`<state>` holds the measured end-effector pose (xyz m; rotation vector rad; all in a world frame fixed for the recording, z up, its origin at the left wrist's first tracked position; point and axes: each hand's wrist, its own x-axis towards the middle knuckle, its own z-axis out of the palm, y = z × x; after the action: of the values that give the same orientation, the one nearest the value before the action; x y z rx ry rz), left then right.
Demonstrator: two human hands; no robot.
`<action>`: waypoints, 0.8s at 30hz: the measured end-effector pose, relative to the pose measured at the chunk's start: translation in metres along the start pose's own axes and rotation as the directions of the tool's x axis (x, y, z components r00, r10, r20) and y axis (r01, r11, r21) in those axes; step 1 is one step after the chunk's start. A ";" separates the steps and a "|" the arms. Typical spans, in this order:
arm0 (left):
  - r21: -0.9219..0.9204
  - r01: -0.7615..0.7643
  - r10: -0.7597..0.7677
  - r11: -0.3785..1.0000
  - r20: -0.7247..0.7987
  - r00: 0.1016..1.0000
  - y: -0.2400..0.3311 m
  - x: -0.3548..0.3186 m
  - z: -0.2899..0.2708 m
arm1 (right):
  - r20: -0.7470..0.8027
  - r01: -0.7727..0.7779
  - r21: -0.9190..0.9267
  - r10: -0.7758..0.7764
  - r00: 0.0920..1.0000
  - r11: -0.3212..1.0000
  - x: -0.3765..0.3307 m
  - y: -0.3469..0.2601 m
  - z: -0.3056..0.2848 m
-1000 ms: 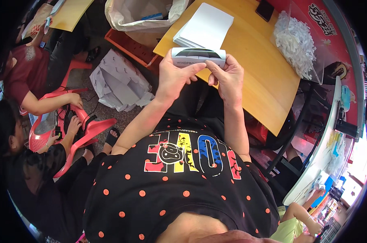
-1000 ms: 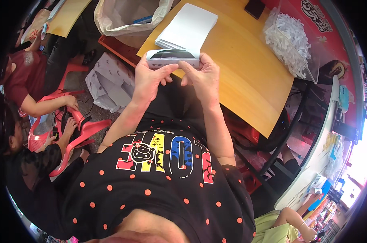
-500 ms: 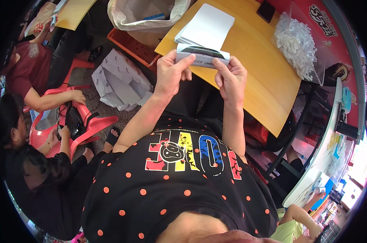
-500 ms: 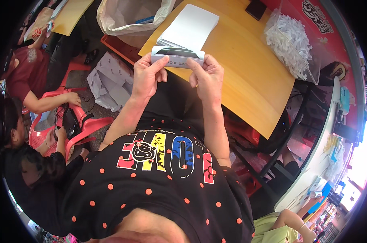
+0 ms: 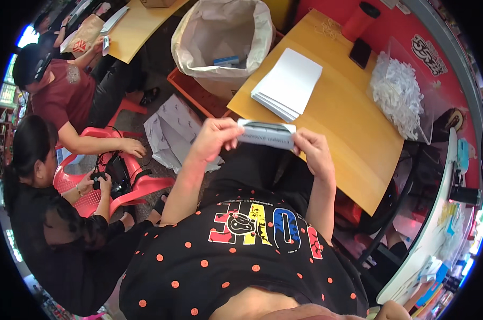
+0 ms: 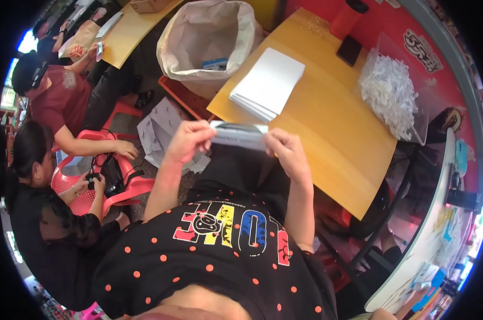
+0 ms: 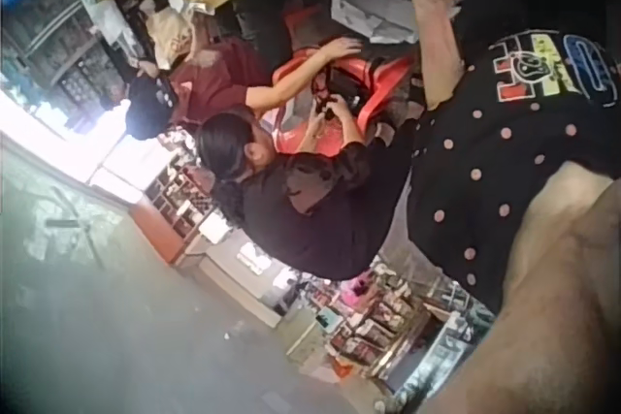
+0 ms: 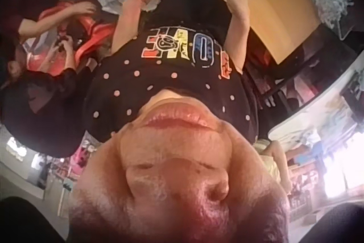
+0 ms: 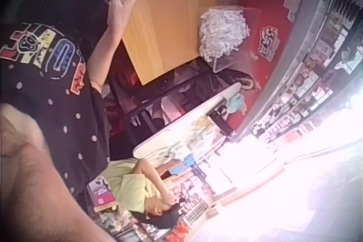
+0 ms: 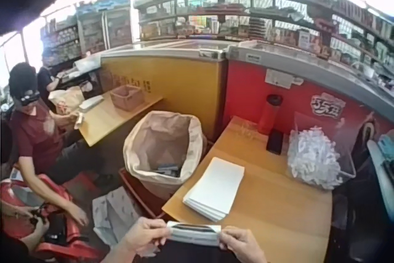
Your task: Folding and inserting umbrella product labels into plastic sleeves.
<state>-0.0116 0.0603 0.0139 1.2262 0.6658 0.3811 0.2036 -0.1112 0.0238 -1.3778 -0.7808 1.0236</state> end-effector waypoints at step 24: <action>0.088 0.064 -0.054 0.994 -0.112 0.992 -0.036 -0.004 0.004 | 0.337 0.344 -0.934 -0.552 0.763 -0.095 0.057 0.028 -0.002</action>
<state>-0.0147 0.0441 -0.0181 1.2759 0.8201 0.3735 0.2244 -0.0629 -0.0111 -1.9956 -1.8847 -0.4843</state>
